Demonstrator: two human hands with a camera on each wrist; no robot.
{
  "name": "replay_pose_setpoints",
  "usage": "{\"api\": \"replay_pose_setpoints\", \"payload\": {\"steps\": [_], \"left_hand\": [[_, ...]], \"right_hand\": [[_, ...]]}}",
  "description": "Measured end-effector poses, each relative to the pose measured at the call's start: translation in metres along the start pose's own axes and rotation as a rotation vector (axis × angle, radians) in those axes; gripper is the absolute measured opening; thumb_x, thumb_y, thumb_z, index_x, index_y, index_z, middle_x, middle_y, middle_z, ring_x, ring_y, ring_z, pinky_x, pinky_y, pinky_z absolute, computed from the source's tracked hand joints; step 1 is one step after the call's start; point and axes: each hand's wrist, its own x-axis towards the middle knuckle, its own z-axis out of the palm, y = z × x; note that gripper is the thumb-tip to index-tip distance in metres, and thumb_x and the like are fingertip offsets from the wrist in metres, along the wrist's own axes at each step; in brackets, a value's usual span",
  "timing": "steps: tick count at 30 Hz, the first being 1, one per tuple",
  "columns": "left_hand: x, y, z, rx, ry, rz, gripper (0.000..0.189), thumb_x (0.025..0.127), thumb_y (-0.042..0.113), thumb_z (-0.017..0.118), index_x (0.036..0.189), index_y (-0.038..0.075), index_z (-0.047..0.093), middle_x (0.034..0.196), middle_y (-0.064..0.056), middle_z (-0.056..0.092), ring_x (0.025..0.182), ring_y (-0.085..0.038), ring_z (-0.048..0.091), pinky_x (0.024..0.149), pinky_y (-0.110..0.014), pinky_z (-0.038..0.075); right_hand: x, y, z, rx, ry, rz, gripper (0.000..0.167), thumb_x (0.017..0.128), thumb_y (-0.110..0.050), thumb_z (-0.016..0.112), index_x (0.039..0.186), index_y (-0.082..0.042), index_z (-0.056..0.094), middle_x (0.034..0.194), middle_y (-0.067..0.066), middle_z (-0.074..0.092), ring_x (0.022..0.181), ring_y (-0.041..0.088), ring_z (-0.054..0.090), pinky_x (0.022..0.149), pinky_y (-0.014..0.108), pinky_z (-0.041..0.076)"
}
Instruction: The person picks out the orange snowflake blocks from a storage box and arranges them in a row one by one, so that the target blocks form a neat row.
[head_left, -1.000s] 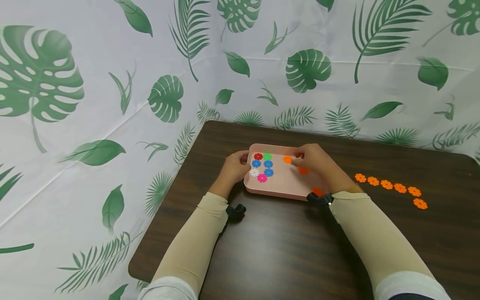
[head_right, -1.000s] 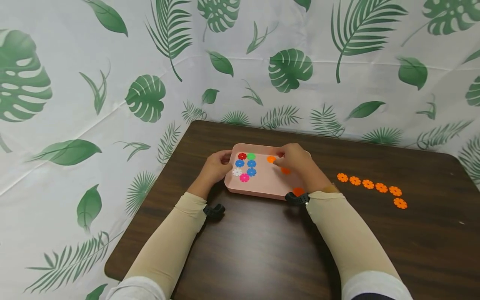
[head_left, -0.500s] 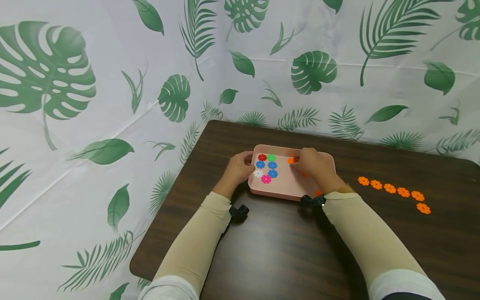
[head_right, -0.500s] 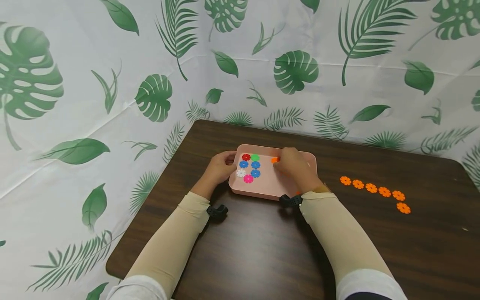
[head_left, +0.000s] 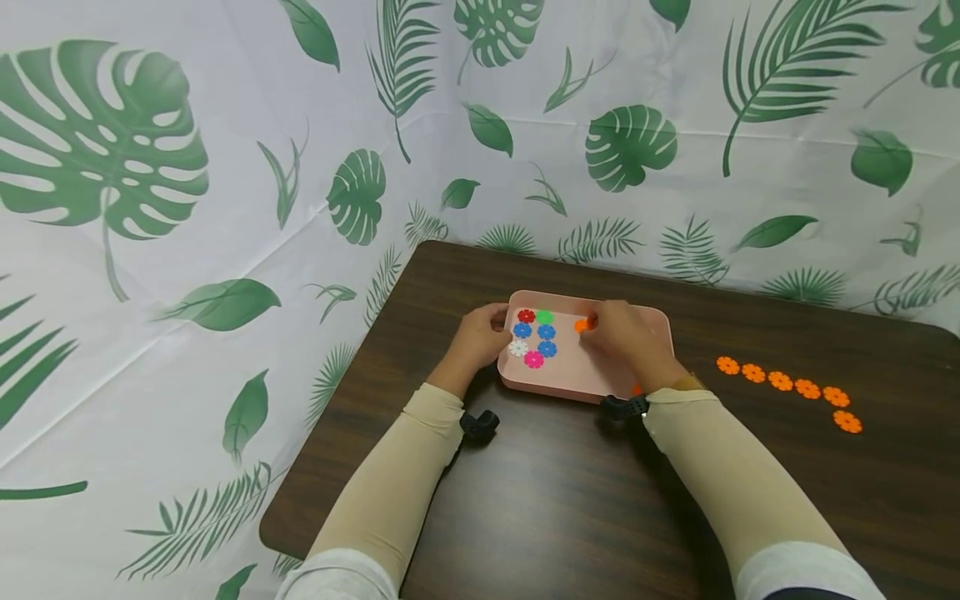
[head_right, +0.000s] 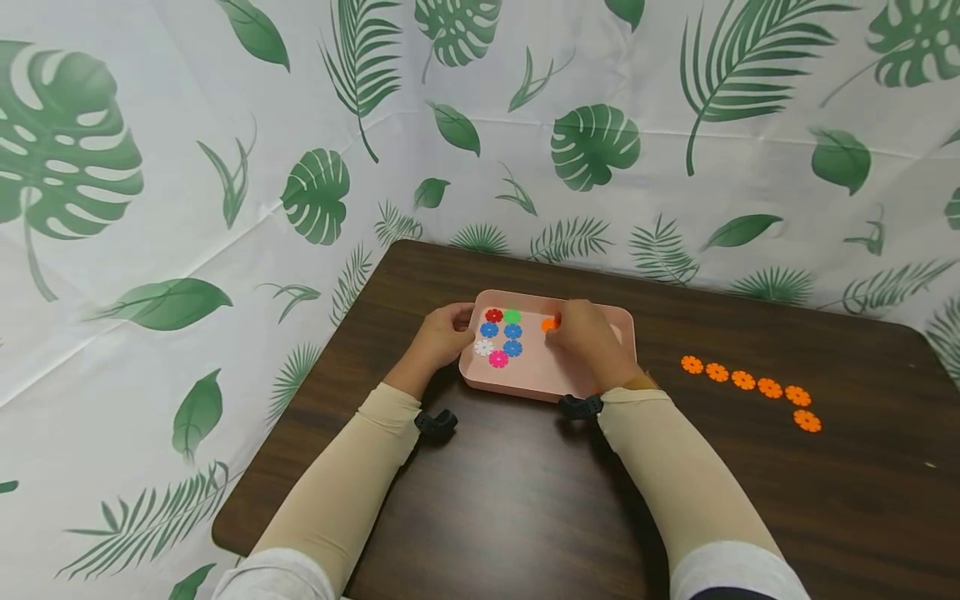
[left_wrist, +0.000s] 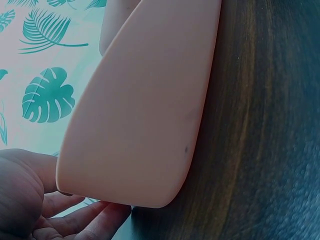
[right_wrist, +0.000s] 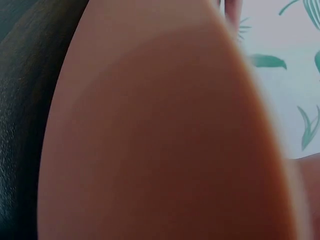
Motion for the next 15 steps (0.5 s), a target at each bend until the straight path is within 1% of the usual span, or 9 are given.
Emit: {"api": "replay_pose_setpoints", "payload": {"steps": [2,6,9,11,15], "left_hand": [[-0.0004,-0.0007,0.0004,-0.003,-0.004,-0.002,0.058,0.091,0.009,0.067,0.148,0.013,0.057,0.132,-0.009,0.068,0.112,-0.024,0.067,0.095,-0.04,0.058],[-0.0006,-0.001,0.0009,-0.007,-0.005,0.0,0.058,0.091,0.009,0.068,0.148,0.013,0.057,0.132,-0.009,0.068,0.113,-0.024,0.067,0.095,-0.04,0.058],[-0.0004,-0.0005,0.0007,-0.005,-0.003,0.0,0.058,0.091,0.009,0.068,0.148,0.013,0.058,0.132,-0.009,0.068,0.112,-0.024,0.067,0.096,-0.039,0.058],[-0.0004,-0.0001,0.0004,0.002,0.002,0.003,0.057,0.091,0.009,0.068,0.147,0.012,0.058,0.131,-0.008,0.068,0.111,-0.023,0.067,0.096,-0.039,0.058],[-0.0006,0.0003,0.0001,0.021,0.011,0.009,0.057,0.091,0.009,0.068,0.147,0.012,0.059,0.13,-0.008,0.068,0.11,-0.023,0.066,0.096,-0.039,0.058]], "right_hand": [[-0.0013,0.0005,0.0012,0.008,-0.001,-0.012,0.027,0.096,-0.02,0.073,0.118,-0.009,0.064,0.103,0.013,0.061,0.1,0.032,0.054,0.087,0.043,0.052],[-0.0006,0.0014,0.0027,-0.003,-0.001,-0.012,0.036,0.096,-0.021,0.073,0.13,-0.013,0.064,0.108,0.011,0.063,0.104,0.031,0.054,0.094,0.046,0.053],[0.0019,0.0022,0.0032,-0.031,0.001,-0.014,0.038,0.096,-0.024,0.072,0.133,-0.015,0.065,0.109,0.01,0.064,0.104,0.031,0.054,0.094,0.046,0.053],[0.0035,0.0024,0.0031,-0.059,0.004,-0.028,0.034,0.097,-0.025,0.072,0.128,-0.012,0.067,0.107,0.01,0.064,0.102,0.031,0.055,0.092,0.045,0.053],[0.0057,0.0022,0.003,-0.111,0.017,-0.057,0.025,0.095,-0.026,0.073,0.112,-0.008,0.073,0.101,0.01,0.065,0.095,0.03,0.056,0.085,0.042,0.054]]}}
